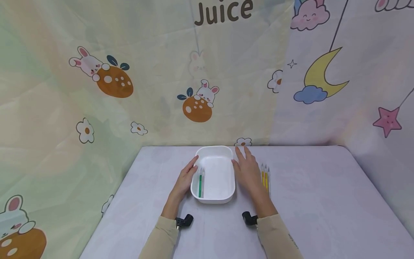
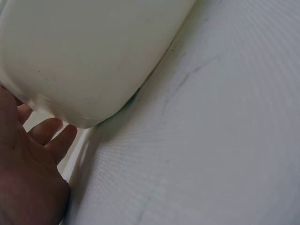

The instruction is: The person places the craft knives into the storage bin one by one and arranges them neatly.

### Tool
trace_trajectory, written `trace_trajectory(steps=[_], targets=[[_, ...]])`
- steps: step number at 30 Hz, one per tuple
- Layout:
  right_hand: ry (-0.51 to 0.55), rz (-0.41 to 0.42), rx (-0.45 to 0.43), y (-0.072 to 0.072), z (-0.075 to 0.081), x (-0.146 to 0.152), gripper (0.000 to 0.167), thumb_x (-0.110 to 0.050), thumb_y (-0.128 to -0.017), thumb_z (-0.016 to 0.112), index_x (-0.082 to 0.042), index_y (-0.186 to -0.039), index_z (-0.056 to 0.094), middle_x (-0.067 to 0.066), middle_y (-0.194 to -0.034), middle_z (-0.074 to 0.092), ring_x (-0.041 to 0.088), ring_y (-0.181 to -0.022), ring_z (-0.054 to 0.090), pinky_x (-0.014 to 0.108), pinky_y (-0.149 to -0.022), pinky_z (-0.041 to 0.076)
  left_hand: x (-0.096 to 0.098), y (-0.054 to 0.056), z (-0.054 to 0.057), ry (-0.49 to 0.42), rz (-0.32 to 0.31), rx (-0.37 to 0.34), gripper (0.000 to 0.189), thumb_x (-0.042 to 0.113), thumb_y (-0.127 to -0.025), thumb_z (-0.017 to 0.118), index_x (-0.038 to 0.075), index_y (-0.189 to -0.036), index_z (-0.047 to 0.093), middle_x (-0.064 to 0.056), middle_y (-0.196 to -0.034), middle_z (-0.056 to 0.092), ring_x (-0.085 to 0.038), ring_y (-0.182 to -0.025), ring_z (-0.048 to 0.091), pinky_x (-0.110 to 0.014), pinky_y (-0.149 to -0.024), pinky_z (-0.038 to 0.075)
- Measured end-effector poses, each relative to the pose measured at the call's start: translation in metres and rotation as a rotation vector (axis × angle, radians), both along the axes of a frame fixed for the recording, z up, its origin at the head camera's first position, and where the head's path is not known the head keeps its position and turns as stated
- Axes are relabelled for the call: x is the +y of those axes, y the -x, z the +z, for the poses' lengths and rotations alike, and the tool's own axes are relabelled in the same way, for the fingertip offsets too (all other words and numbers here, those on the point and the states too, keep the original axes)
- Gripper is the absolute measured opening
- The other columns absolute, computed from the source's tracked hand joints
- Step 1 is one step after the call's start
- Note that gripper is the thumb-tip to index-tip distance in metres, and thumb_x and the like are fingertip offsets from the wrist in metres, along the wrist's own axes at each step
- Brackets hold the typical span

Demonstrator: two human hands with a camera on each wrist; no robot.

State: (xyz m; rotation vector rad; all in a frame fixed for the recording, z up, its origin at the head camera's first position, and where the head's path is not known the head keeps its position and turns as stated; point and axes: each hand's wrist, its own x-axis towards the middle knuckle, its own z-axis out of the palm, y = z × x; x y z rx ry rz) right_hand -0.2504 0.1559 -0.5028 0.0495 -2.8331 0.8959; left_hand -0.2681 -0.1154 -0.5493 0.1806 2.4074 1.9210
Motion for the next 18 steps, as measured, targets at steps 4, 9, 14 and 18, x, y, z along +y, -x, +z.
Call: trace_trajectory(steps=[4, 9, 14, 18], targets=[[0.0, 0.004, -0.012, 0.002, -0.002, 0.004, 0.064, -0.036, -0.11, 0.047, -0.016, -0.166, 0.026, 0.026, -0.171, 0.017, 0.053, -0.152, 0.027, 0.072, -0.117, 0.032, 0.001, 0.0, 0.0, 0.003, -0.001, 0.003, 0.046, 0.039, -0.109, 0.048, 0.043, -0.155, 0.045, 0.018, -0.164, 0.039, -0.013, -0.157, 0.03, -0.047, -0.131, 0.021], [-0.003, 0.003, -0.027, 0.005, -0.005, 0.009, 0.064, -0.032, -0.109, 0.05, -0.011, -0.165, 0.027, 0.031, -0.169, 0.019, 0.055, -0.149, 0.032, 0.071, -0.115, 0.036, 0.001, 0.0, 0.001, 0.006, 0.001, 0.001, 0.046, 0.038, -0.109, 0.048, 0.043, -0.155, 0.046, 0.017, -0.164, 0.039, -0.013, -0.157, 0.03, -0.047, -0.131, 0.022], [-0.006, 0.002, -0.029, 0.004, -0.009, 0.015, 0.066, -0.031, -0.108, 0.054, -0.005, -0.164, 0.029, 0.034, -0.166, 0.02, 0.056, -0.148, 0.032, 0.071, -0.117, 0.034, 0.001, 0.0, 0.001, 0.002, 0.002, 0.008, 0.046, 0.037, -0.109, 0.049, 0.043, -0.155, 0.046, 0.013, -0.165, 0.04, -0.016, -0.158, 0.031, -0.049, -0.131, 0.021], [-0.023, 0.002, -0.033, 0.004, -0.011, 0.019, 0.067, -0.03, -0.107, 0.056, -0.003, -0.162, 0.031, 0.035, -0.165, 0.024, 0.057, -0.148, 0.031, 0.072, -0.117, 0.033, 0.001, 0.0, 0.001, 0.009, 0.007, 0.002, 0.046, 0.037, -0.109, 0.049, 0.043, -0.155, 0.046, 0.014, -0.165, 0.04, -0.016, -0.157, 0.031, -0.049, -0.131, 0.021]])
